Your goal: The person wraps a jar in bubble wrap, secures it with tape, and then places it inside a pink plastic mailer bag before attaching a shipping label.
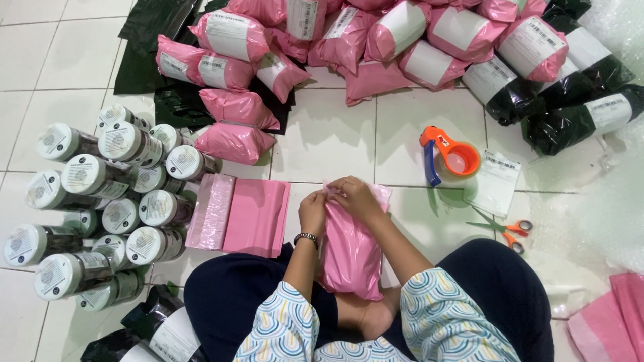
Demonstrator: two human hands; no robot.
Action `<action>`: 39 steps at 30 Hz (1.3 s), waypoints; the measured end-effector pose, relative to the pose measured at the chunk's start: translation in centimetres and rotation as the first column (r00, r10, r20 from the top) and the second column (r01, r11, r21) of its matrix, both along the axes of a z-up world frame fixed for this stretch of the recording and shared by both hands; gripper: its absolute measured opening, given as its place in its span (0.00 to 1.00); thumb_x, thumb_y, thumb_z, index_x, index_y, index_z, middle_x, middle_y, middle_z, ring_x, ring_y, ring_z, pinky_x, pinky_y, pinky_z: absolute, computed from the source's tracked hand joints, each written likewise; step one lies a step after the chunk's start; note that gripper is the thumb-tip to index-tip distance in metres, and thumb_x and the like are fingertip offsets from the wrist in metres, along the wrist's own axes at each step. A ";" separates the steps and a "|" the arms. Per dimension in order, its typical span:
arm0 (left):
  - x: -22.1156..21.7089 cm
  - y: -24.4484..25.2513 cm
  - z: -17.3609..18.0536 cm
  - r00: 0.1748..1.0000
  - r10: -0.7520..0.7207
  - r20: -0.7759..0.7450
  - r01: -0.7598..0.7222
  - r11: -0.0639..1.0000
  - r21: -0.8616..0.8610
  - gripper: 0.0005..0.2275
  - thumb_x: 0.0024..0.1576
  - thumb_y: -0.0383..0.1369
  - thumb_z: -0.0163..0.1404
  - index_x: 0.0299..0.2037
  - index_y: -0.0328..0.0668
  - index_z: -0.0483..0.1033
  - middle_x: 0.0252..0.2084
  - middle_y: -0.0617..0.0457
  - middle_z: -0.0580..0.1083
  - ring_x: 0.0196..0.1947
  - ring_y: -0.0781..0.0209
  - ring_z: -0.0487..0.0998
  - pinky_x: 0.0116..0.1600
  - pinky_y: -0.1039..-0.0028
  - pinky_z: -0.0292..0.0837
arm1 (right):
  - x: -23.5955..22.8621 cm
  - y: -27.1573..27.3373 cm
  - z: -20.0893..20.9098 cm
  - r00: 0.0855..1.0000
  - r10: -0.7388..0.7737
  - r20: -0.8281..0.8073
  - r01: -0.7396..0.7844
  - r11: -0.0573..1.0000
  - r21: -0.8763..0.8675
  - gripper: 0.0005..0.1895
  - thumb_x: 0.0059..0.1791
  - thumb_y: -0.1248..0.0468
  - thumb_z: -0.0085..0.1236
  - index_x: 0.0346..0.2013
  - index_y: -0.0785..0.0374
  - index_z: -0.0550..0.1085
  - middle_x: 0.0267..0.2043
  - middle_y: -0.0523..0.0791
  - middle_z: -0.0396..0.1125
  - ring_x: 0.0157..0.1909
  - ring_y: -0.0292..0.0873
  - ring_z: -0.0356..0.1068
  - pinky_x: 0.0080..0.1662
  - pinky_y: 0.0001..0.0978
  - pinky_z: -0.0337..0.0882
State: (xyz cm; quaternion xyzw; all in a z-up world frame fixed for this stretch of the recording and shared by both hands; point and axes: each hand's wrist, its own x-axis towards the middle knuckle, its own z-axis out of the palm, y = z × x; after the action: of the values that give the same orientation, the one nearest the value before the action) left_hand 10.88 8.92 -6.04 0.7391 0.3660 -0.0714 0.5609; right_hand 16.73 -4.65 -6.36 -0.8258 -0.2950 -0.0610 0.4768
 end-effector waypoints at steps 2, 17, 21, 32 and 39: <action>-0.6 -0.4 3.7 1.000 -0.031 0.008 0.031 0.999 -0.012 0.18 0.62 0.48 0.51 0.53 0.51 0.87 0.49 0.50 0.85 0.58 0.44 0.82 0.60 0.58 0.75 | 0.1 -0.1 -0.9 0.992 -0.019 -0.125 0.017 1.000 -0.014 0.10 0.47 0.68 0.71 0.43 0.58 0.84 0.40 0.45 0.80 0.39 0.47 0.78 0.44 0.37 0.78; -1.5 -0.5 5.1 0.999 0.011 -0.048 -0.005 0.993 0.120 0.19 0.64 0.49 0.46 0.55 0.56 0.86 0.55 0.48 0.83 0.63 0.38 0.78 0.66 0.52 0.73 | 4.1 -4.1 -7.2 0.519 -0.285 -0.806 0.575 0.814 0.083 0.08 0.51 0.62 0.62 0.44 0.58 0.83 0.35 0.45 0.75 0.31 0.41 0.75 0.36 0.33 0.79; -2.0 -0.3 3.1 0.990 0.121 -0.067 -0.111 0.985 0.131 0.21 0.64 0.50 0.44 0.56 0.53 0.84 0.56 0.47 0.82 0.64 0.38 0.77 0.68 0.51 0.71 | 5.4 -15.8 -5.6 0.455 -0.377 -0.807 0.874 0.361 0.325 0.03 0.45 0.67 0.63 0.31 0.57 0.76 0.28 0.40 0.64 0.30 0.35 0.69 0.36 0.33 0.73; -1.1 0.4 3.5 0.979 0.179 -0.097 -0.176 0.983 0.042 0.17 0.68 0.46 0.41 0.48 0.51 0.82 0.36 0.55 0.80 0.34 0.57 0.76 0.41 0.62 0.69 | -9.6 -48.4 9.4 -0.274 -0.930 -0.247 0.752 -0.047 -0.658 0.55 0.54 0.54 0.78 0.80 0.56 0.44 0.76 0.61 0.47 0.74 0.60 0.48 0.69 0.54 0.54; -1.3 0.5 3.8 0.979 0.184 -0.088 -0.181 0.983 0.044 0.17 0.69 0.46 0.41 0.45 0.51 0.82 0.29 0.57 0.75 0.27 0.60 0.71 0.35 0.64 0.65 | -1.8 -39.3 4.2 0.584 -0.700 -0.411 0.812 0.492 0.315 0.18 0.68 0.52 0.32 0.57 0.50 0.73 0.55 0.39 0.73 0.56 0.34 0.75 0.60 0.23 0.76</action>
State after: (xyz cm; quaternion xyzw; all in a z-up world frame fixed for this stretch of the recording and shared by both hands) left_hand 9.54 9.38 -2.28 0.7082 0.4588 -0.0470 0.5346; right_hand 14.94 -43.95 -2.18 -0.7282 0.1817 -0.2396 0.6158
